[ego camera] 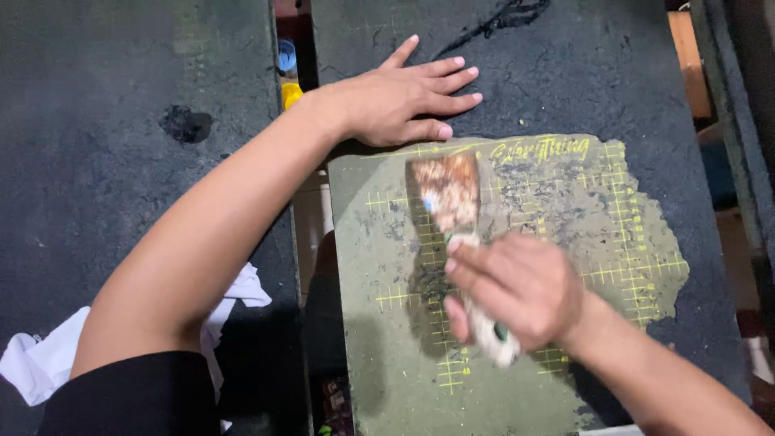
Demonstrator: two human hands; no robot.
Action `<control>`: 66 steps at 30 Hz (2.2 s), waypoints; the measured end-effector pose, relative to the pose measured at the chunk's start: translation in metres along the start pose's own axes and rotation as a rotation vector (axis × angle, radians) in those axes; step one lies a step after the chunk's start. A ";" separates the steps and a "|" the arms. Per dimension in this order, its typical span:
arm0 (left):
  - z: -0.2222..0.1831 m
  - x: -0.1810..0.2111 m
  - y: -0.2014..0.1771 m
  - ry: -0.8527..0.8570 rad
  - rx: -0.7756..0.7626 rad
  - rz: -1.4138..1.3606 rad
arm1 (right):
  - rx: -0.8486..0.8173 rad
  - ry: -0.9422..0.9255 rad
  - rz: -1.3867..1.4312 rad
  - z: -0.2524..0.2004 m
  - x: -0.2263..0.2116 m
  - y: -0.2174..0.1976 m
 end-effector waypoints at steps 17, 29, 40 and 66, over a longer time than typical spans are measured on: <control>-0.003 0.003 0.001 -0.031 -0.018 0.026 | -0.053 0.117 0.008 0.034 -0.014 0.005; -0.006 0.010 0.002 -0.084 -0.003 -0.184 | -0.152 0.280 0.180 0.042 0.001 -0.005; 0.040 0.044 0.005 -0.025 0.393 0.116 | -0.195 -0.077 -0.006 0.023 -0.015 -0.050; 0.064 0.030 0.005 -0.042 0.117 0.046 | -0.087 0.075 -0.041 -0.010 0.007 -0.058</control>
Point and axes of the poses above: each hand's wrist, its own z-axis towards the middle knuckle, its own y-axis out of the palm, x = y × z, the point moved 1 cm from there along z, towards the middle knuckle, and after that the axes turned 12 degrees about -y, right-handed, at the moved point
